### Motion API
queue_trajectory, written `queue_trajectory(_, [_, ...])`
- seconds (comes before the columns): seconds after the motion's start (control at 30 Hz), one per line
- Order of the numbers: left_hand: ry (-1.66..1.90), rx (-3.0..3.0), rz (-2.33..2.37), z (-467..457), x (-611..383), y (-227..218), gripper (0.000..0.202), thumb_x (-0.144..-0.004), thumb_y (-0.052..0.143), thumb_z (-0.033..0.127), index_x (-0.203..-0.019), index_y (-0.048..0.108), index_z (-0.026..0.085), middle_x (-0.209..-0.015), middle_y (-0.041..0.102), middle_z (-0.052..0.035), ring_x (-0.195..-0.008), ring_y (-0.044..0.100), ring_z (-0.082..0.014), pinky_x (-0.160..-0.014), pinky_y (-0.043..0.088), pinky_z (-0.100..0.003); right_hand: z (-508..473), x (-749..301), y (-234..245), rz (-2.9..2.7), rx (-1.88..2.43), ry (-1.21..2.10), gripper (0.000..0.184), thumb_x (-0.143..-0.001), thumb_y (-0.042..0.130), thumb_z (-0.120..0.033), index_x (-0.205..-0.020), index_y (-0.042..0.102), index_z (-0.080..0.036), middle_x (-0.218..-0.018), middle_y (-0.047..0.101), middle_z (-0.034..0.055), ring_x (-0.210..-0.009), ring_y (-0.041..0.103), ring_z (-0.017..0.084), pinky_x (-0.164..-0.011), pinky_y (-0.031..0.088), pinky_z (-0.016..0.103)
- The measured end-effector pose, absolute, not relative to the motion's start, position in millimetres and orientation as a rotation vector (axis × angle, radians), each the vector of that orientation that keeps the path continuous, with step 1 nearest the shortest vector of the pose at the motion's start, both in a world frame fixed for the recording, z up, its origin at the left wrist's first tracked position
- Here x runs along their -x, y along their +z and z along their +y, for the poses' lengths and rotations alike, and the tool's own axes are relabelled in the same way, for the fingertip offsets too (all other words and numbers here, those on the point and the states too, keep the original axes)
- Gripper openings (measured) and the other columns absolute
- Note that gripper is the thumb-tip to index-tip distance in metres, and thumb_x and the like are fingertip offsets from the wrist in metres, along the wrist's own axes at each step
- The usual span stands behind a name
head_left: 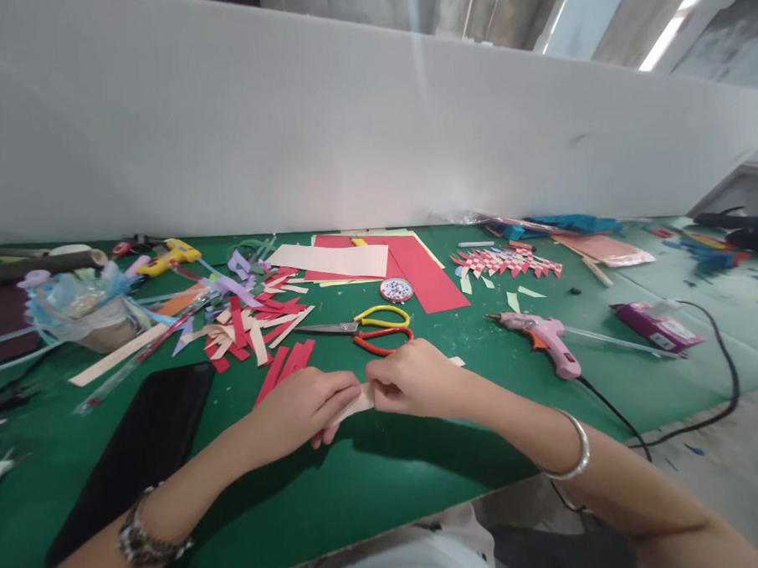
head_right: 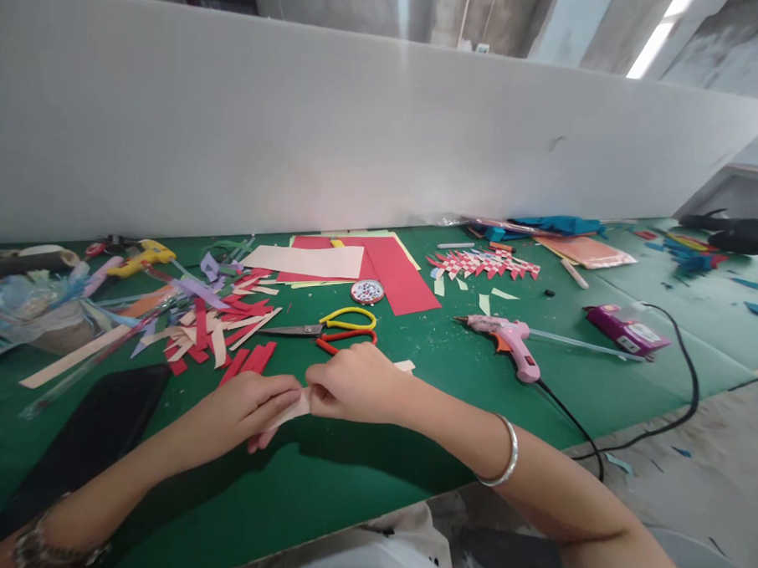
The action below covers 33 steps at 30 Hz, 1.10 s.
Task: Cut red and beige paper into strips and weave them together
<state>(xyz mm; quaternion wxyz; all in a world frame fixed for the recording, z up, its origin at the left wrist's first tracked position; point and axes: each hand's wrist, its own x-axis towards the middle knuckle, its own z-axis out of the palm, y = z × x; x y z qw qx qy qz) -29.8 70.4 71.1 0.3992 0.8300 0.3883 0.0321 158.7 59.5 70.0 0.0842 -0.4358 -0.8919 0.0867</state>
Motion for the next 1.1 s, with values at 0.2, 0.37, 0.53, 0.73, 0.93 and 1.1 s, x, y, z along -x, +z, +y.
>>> queue_trajectory(0.2, [0.071, -1.947, 1.048, 67.9, 54.3, 71.9, 0.038, -0.086, 0.032, 0.048, -0.064, 0.041, 0.02, -0.041, 0.046, 0.0072, -0.036, 0.046, -0.008, -0.04, 0.035, -0.016, 60.2, -197.3, 64.8, -2.518, 1.3, 0.34, 0.014, -0.065, 0.041, -0.013, -0.055, 0.05, -0.017, -0.044, 0.033, -0.0048, -0.043, 0.02, 0.006, -0.047, 0.018, 0.02])
queue_trajectory(0.37, [0.008, -1.946, 1.101, 67.0, 68.2, 69.4, 0.038, -0.087, 0.03, 0.048, -0.063, 0.041, 0.02, -0.038, 0.045, 0.0075, -0.034, 0.043, -0.0076, -0.04, 0.035, -0.016, 59.4, -237.2, 52.7, -2.319, 1.505, 0.158, 0.015, -0.067, 0.04, -0.012, -0.058, 0.05, -0.017, -0.046, 0.043, -0.0036, -0.043, 0.031, 0.007, -0.048, 0.023, 0.02])
queue_trajectory(0.53, [-0.08, -2.098, 1.06, 59.1, 46.2, 70.4, 0.039, -0.089, 0.025, 0.045, -0.067, 0.045, 0.02, -0.043, 0.051, 0.0062, -0.04, 0.05, -0.0093, -0.048, 0.037, -0.017, 46.8, -221.3, 64.2, -2.252, 1.397, 0.09, 0.018, -0.084, 0.04, -0.021, -0.088, 0.057, -0.016, -0.075, 0.062, 0.004, -0.063, 0.054, 0.012, -0.059, 0.035, 0.021])
queue_trajectory(0.73, [-0.108, -2.426, 0.972, 48.7, 22.1, 63.4, 0.036, -0.093, 0.018, 0.034, -0.083, 0.051, 0.022, -0.05, 0.056, 0.0055, -0.047, 0.054, -0.0119, -0.049, 0.031, -0.02, 35.1, -175.2, 70.4, -2.805, 1.226, 0.425, 0.025, -0.09, 0.037, -0.028, -0.081, 0.058, -0.018, -0.064, 0.057, 0.0015, -0.055, 0.048, 0.01, -0.052, 0.025, 0.021])
queue_trajectory(0.93, [0.052, -3.057, 0.984, 48.7, 20.6, 44.7, 0.03, -0.089, 0.029, 0.02, -0.068, 0.052, 0.019, -0.049, 0.055, -0.0002, -0.044, 0.051, -0.0166, -0.044, 0.022, -0.027, 43.0, -169.3, 56.1, -2.658, 1.202, 0.638, 0.03, -0.089, 0.04, -0.035, -0.074, 0.057, -0.016, -0.055, 0.047, -0.0022, -0.047, 0.032, 0.007, -0.049, 0.019, 0.021])
queue_trajectory(1.1, [0.367, -3.214, 0.926, 54.8, 39.9, 40.9, 0.032, -0.086, 0.031, 0.016, -0.062, 0.052, 0.02, -0.042, 0.048, 0.0023, -0.039, 0.042, -0.0122, -0.047, 0.022, -0.026, 50.1, -186.2, 54.6, -2.47, 1.06, 0.929, 0.026, -0.088, 0.045, -0.03, -0.071, 0.055, -0.014, -0.057, 0.046, -0.004, -0.051, 0.035, 0.005, -0.051, 0.026, 0.016])
